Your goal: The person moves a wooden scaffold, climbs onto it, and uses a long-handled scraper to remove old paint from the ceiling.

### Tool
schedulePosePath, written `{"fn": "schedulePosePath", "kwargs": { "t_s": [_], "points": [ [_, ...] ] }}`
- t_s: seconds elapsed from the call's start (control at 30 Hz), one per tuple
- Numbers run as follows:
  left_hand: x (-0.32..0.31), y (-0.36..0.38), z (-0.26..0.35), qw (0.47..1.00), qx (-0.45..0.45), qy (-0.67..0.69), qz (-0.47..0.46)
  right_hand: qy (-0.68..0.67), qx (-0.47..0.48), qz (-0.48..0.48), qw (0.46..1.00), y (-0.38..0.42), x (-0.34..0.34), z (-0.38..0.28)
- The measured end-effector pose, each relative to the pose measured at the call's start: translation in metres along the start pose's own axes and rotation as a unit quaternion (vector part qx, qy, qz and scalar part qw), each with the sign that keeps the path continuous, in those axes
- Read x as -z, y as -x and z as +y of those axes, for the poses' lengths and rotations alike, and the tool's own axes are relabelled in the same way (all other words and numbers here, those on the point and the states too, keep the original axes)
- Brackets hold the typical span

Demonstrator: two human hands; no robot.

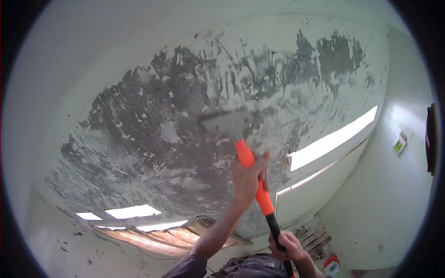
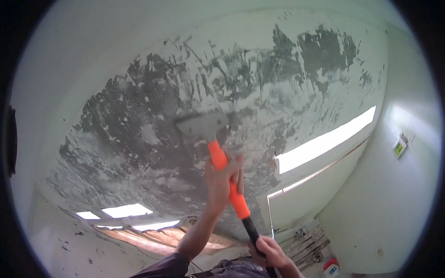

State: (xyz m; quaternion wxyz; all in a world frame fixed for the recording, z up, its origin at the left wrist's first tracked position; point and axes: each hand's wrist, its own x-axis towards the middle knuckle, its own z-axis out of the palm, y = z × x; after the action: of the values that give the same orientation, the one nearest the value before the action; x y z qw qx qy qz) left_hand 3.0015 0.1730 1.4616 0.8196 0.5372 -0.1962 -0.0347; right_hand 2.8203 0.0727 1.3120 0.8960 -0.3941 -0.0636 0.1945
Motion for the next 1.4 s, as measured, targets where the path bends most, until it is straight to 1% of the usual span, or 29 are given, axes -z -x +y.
{"fn": "schedulePosePath", "kwargs": {
  "t_s": [0.03,0.1,0.17,0.2,0.27,0.33,0.4,0.47,0.53,0.57,0.63,0.67,0.73,0.8,0.87,0.93,0.97,1.0,1.03,1.07,1.1,1.13,1.17,1.2,1.23,1.27,1.33,1.37,1.4],
  "points": [
    [0.004,0.006,-0.008,0.999,0.028,0.015,0.013,0.013,-0.005,0.001,1.0,0.006,-0.001,0.001],
    [-0.003,-0.003,0.002,0.999,0.025,0.026,0.002,0.021,-0.002,0.012,1.0,0.003,-0.005,-0.01],
    [-0.003,-0.001,0.004,0.999,0.023,0.045,0.005,0.046,-0.023,0.03,0.998,0.004,-0.004,-0.025],
    [-0.004,-0.001,0.003,0.999,0.02,0.046,0.006,0.052,-0.025,0.031,0.998,0.006,-0.006,-0.025],
    [-0.004,-0.001,0.005,0.999,0.015,0.045,0.006,0.003,-0.001,0.033,0.999,0.01,-0.016,-0.013],
    [-0.003,0.002,0.005,0.999,0.028,0.024,0.008,0.009,0.015,0.025,1.0,0.008,-0.017,-0.011],
    [-0.001,-0.005,0.004,0.999,0.021,0.041,-0.001,0.073,0.001,0.065,0.995,0.0,-0.009,-0.014],
    [-0.002,-0.003,-0.001,0.998,0.014,0.056,-0.005,0.063,0.013,0.065,0.996,0.001,-0.005,-0.011],
    [-0.002,0.006,-0.006,0.999,0.029,0.038,0.021,0.071,0.004,0.069,0.995,0.011,-0.011,-0.007],
    [-0.002,0.0,-0.002,0.999,0.022,0.041,0.018,0.07,-0.012,0.097,0.993,0.012,-0.017,-0.007],
    [-0.001,-0.007,0.003,0.997,0.031,0.07,-0.009,0.087,0.001,0.097,0.992,-0.005,-0.009,-0.013],
    [0.0,-0.001,-0.004,0.997,0.037,0.074,-0.006,0.1,0.001,0.097,0.99,-0.005,-0.007,-0.011],
    [0.004,0.004,-0.012,0.998,0.014,0.063,0.02,0.093,0.016,0.094,0.991,0.004,-0.013,0.003],
    [0.003,0.01,-0.009,0.997,0.012,0.074,0.016,0.098,-0.017,0.143,0.985,0.014,-0.019,0.0],
    [0.0,-0.003,-0.006,0.996,0.025,0.082,0.006,0.101,-0.011,0.14,0.985,-0.001,-0.014,-0.009],
    [-0.012,-0.024,0.023,0.999,-0.024,0.027,-0.025,0.14,0.054,0.1,0.984,-0.016,-0.021,-0.033],
    [-0.007,-0.014,0.016,0.999,-0.025,0.025,-0.02,0.096,0.045,0.079,0.991,-0.011,-0.022,-0.03],
    [-0.003,-0.001,0.001,0.999,-0.001,0.046,0.0,0.097,0.048,0.072,0.991,-0.004,-0.021,-0.018],
    [0.001,0.004,-0.009,0.997,0.02,0.068,0.014,0.11,0.018,0.112,0.988,0.003,-0.017,-0.003],
    [0.004,0.003,-0.012,0.997,0.011,0.069,0.008,0.123,-0.012,0.154,0.98,0.008,-0.019,0.0],
    [0.007,0.004,-0.015,0.997,0.017,0.073,-0.005,0.102,-0.007,0.135,0.985,0.012,-0.023,0.004],
    [0.01,0.006,-0.018,0.997,0.03,0.072,-0.015,0.1,-0.006,0.138,0.985,0.008,-0.018,-0.001],
    [0.005,0.0,-0.009,0.997,0.037,0.071,-0.013,0.127,0.013,0.132,0.983,-0.001,-0.017,-0.016],
    [-0.006,-0.014,0.01,0.998,0.018,0.057,-0.019,0.154,0.029,0.126,0.98,-0.008,-0.018,-0.027],
    [-0.011,-0.022,0.02,0.999,-0.007,0.044,-0.025,0.105,0.028,0.092,0.99,-0.013,-0.019,-0.036],
    [-0.008,-0.014,0.015,0.999,-0.01,0.044,-0.026,0.107,0.029,0.089,0.99,-0.007,-0.023,-0.032],
    [-0.002,-0.002,0.002,0.999,0.016,0.044,-0.008,0.1,0.002,0.126,0.987,0.007,-0.031,-0.019],
    [-0.003,-0.004,0.005,0.999,0.014,0.047,-0.011,0.101,-0.016,0.119,0.988,0.012,-0.035,-0.015],
    [-0.005,-0.005,0.01,0.998,0.013,0.052,-0.021,0.104,-0.013,0.122,0.987,0.01,-0.03,-0.02]
  ]
}}
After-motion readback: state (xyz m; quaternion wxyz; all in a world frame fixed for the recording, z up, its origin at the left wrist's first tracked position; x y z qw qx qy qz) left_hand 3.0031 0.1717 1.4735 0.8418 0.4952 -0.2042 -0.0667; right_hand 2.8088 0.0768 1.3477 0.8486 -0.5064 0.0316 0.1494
